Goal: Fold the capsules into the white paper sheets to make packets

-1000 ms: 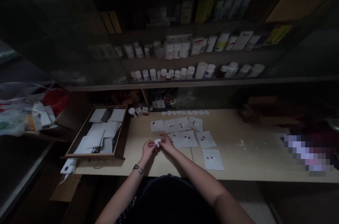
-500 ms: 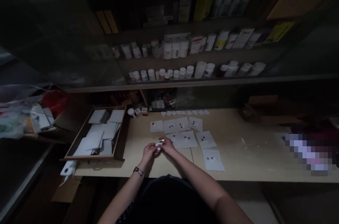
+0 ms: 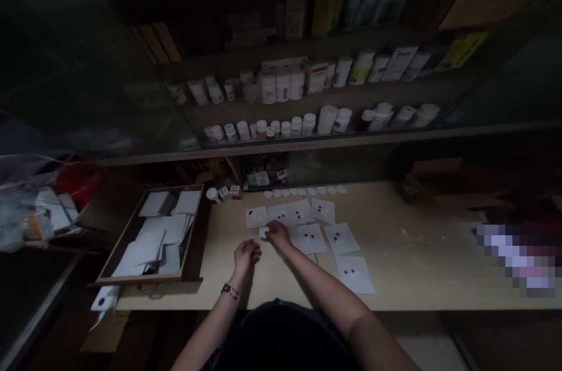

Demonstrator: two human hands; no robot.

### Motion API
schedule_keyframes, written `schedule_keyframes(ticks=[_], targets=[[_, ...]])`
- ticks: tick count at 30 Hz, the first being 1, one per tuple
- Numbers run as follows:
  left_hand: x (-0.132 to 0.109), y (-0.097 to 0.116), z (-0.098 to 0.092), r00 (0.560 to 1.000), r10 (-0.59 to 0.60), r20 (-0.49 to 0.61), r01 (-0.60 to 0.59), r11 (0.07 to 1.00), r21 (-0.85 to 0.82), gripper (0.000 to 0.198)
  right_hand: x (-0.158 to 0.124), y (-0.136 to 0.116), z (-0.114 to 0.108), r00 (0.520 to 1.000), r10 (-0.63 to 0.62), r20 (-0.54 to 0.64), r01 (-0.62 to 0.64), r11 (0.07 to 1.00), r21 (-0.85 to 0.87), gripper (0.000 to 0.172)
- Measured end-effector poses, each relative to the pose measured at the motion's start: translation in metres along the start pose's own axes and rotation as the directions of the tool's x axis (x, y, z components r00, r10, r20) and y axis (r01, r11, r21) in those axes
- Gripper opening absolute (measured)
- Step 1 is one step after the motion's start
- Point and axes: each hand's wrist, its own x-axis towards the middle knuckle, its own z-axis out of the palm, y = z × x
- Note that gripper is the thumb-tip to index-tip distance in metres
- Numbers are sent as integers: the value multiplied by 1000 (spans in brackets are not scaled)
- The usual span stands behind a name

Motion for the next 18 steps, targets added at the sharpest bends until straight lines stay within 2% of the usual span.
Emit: schedule_keyframes(ticks=[2,3,6,9,13,18], targets=[[6,2,-3,1000,9,-25,-9,1000,6,46,34,-14,-7,991,-72,-112,49,980,-191,25],[9,2,-5,1000,12,-28,-12,1000,14,44,52,-21,-9,986,-109,-127,70,958,-279,26],[13,3,-14,999,26,-46,-25,999,20,40,101,-38,-7,983,-141,-119,93,935,-342,28],[10,3,-25,997,36,-65,-34,999,42,35,133,-45,5,985,-152,-85,106,912,-395,28],[9,2,-35,996,54,-65,-49,995,83,31,147,-41,17,986,-161,-45,122,876,-467,29],[17,-2,-37,995,69,-71,-54,980,193,28,137,-44,12,979,-197,-60,129,815,-565,38]])
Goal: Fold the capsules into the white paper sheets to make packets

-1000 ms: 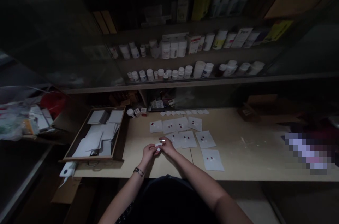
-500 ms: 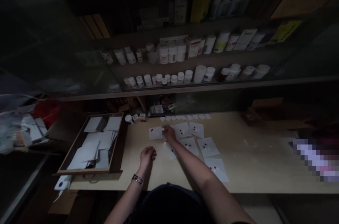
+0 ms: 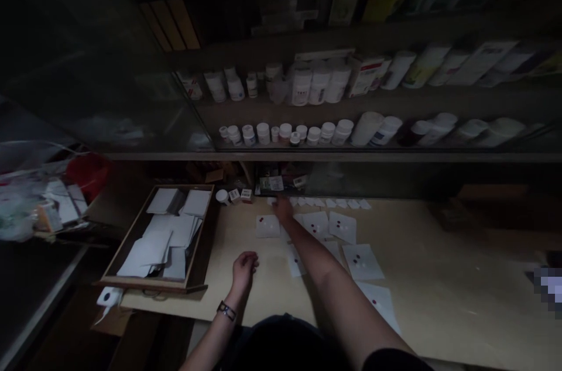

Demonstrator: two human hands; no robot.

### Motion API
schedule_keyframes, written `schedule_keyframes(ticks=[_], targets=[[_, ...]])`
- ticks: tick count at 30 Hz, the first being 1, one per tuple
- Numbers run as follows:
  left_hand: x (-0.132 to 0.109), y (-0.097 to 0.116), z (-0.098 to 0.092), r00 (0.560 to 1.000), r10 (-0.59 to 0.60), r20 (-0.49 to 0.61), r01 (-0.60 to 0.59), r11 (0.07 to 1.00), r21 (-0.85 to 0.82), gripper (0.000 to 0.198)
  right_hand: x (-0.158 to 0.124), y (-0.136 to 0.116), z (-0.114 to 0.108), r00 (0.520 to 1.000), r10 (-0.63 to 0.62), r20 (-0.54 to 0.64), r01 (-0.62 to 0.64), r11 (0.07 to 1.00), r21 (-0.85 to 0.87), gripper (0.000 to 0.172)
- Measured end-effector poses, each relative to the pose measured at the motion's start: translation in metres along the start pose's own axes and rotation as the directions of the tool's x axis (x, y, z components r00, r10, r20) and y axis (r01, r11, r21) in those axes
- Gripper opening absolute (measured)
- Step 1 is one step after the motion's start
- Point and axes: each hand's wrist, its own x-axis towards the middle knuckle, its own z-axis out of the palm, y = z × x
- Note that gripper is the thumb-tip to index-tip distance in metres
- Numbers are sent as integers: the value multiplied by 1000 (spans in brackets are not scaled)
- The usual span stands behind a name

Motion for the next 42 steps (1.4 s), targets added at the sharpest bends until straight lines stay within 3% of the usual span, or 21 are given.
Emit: schedule_keyframes(ticks=[2,4,7,9,11,15,18,28,36,39,42], targets=[[2,3,1,998,63,15,-64,990,124,24,-9,-2,-9,998,-55,0,55,997,-61,36],[2,11,2,974,217,71,-229,919,320,21,-24,-3,-17,990,-135,42,138,985,-100,28],[5,32,5,846,433,311,-528,599,603,35,-58,-3,-26,960,-249,131,266,954,-137,25],[9,46,10,789,398,468,-604,360,712,48,-86,-3,-28,953,-253,166,281,944,-172,27],[14,56,16,774,301,556,-619,179,765,58,-111,-4,-28,946,-236,222,284,934,-216,28],[18,61,24,759,166,630,-638,-4,770,57,-145,-12,-26,924,-247,292,327,907,-266,37],[14,57,26,768,165,618,-622,-38,782,50,-156,-16,-28,893,-282,350,385,881,-274,38],[-23,44,11,774,192,604,-613,-16,790,44,-181,-16,-34,846,-332,418,462,847,-263,35],[-66,9,-11,738,286,611,-623,-56,780,37,-233,-4,-32,804,-387,452,523,821,-228,35],[-77,-6,-20,766,310,563,-586,-21,810,36,-250,3,-31,788,-395,471,537,816,-215,33],[-83,-19,-25,757,334,561,-585,-35,810,36,-260,7,-33,769,-415,486,559,805,-199,31]])
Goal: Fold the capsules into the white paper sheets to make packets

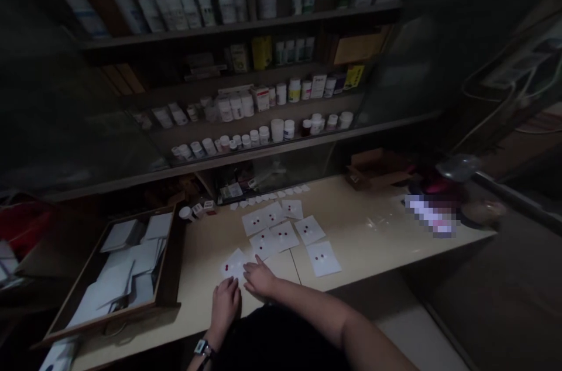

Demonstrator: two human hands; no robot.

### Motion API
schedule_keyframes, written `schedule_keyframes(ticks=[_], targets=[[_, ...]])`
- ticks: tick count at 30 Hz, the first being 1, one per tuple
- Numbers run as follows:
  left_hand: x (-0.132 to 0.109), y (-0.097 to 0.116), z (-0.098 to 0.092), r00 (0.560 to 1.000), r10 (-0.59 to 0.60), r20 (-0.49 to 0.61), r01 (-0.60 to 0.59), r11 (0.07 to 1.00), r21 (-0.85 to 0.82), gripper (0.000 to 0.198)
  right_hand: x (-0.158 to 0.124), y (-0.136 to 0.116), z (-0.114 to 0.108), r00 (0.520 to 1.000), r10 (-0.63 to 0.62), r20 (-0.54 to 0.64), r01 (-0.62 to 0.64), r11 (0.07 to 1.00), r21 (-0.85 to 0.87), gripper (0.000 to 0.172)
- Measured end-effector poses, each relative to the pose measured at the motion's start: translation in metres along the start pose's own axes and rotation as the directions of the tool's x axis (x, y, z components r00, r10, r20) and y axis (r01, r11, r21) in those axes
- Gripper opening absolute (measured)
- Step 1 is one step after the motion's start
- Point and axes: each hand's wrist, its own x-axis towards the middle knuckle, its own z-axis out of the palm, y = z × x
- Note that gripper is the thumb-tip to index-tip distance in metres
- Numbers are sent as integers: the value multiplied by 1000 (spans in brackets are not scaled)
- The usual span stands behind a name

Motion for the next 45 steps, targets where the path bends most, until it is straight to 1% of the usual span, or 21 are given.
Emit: schedule_keyframes(ticks=[3,6,9,11,13,14,16,18,20,24,28,31,34,37,40,42,45], targets=[[-5,0,8,999,45,-1,-45,999,14,37,-6,1,1,1000,-19,-3,19,1000,-7,31],[-6,-6,11,996,92,-9,-92,996,1,37,-8,1,3,999,-34,-15,33,999,-32,33],[-5,-16,12,989,136,-63,-139,990,-33,35,-7,2,6,999,-50,-16,49,996,-73,33],[-4,-23,12,986,110,-123,-115,993,-37,37,-6,3,7,998,-64,-8,63,993,-96,30],[-3,-28,13,987,44,-156,-49,998,-32,45,-5,4,8,997,-74,-5,73,991,-110,29],[-2,-28,14,989,10,-147,-14,1000,-27,50,-5,5,8,997,-78,-7,76,990,-116,28],[0,-27,16,996,-34,-87,33,999,-18,55,-5,5,8,996,-85,-13,82,989,-126,29],[3,-24,19,999,-36,-12,36,999,-14,55,-6,5,8,995,-94,-20,91,988,-127,29],[6,-21,23,1000,-19,22,19,1000,-13,56,-7,5,8,995,-102,-21,99,987,-124,30],[9,-16,30,1000,-10,-1,10,1000,-13,54,-7,6,8,994,-107,-9,105,987,-122,32],[7,-13,34,1000,12,-29,-13,999,-53,53,-8,8,9,994,-109,-6,107,986,-127,33],[5,-14,38,997,64,-36,-68,990,-126,52,-8,9,11,993,-122,-2,121,984,-132,34],[6,-20,41,993,107,-59,-118,964,-239,51,-9,11,11,991,-133,13,133,981,-138,36],[10,-28,39,990,81,-116,-113,946,-303,52,-9,11,10,990,-136,26,138,980,-143,38],[11,-31,30,987,51,-152,-88,965,-247,53,-9,10,7,991,-129,26,131,982,-132,37],[9,-28,22,988,71,-135,-94,981,-171,49,-10,9,6,992,-124,23,126,985,-119,35],[3,-19,11,990,108,-87,-115,990,-77,44,-11,7,2,993,-120,10,121,988,-97,32]])
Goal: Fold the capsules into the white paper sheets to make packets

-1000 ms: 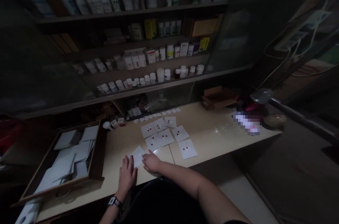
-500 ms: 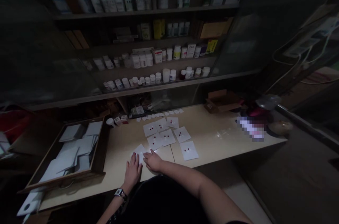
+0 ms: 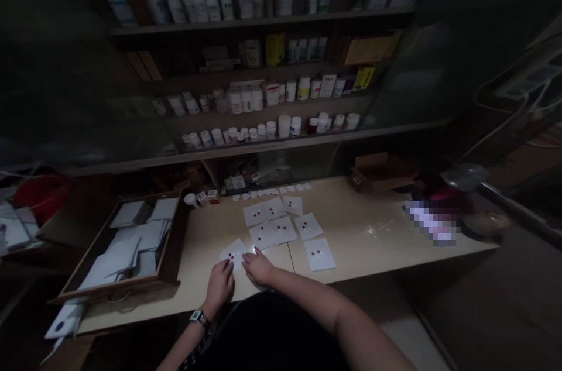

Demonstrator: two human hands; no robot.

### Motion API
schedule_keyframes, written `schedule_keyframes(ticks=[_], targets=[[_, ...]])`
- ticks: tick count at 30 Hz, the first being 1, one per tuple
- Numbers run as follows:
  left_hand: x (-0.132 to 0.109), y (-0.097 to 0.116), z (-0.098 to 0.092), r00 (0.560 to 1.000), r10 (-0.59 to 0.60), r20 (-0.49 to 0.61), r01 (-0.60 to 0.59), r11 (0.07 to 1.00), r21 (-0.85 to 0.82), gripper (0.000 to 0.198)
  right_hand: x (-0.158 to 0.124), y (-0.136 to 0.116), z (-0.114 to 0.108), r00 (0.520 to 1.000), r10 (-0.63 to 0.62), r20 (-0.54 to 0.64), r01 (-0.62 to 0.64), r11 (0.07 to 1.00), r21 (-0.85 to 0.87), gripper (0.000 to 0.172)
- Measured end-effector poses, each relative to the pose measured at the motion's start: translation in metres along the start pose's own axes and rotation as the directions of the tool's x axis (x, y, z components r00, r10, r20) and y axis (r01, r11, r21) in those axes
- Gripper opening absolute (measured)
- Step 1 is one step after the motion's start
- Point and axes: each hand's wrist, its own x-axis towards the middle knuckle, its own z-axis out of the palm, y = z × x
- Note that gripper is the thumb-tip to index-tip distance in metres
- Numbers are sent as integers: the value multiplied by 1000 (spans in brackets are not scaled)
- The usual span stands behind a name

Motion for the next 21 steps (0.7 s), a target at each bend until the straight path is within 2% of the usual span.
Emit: schedule_keyframes(ticks=[4,9,18,21], targets=[[-3,14,-10,996,-63,64,60,997,53,42,3,-1,-6,1000,26,1,-26,1000,2,27],[1,21,-21,986,-110,123,103,993,64,41,16,-4,-11,998,45,41,-44,998,-37,23],[2,25,-23,971,-162,175,155,987,53,44,31,-7,-18,999,50,21,-50,999,-10,22],[2,25,-25,970,-163,179,159,987,36,47,42,-8,-19,1000,-10,-17,10,1000,-9,26]])
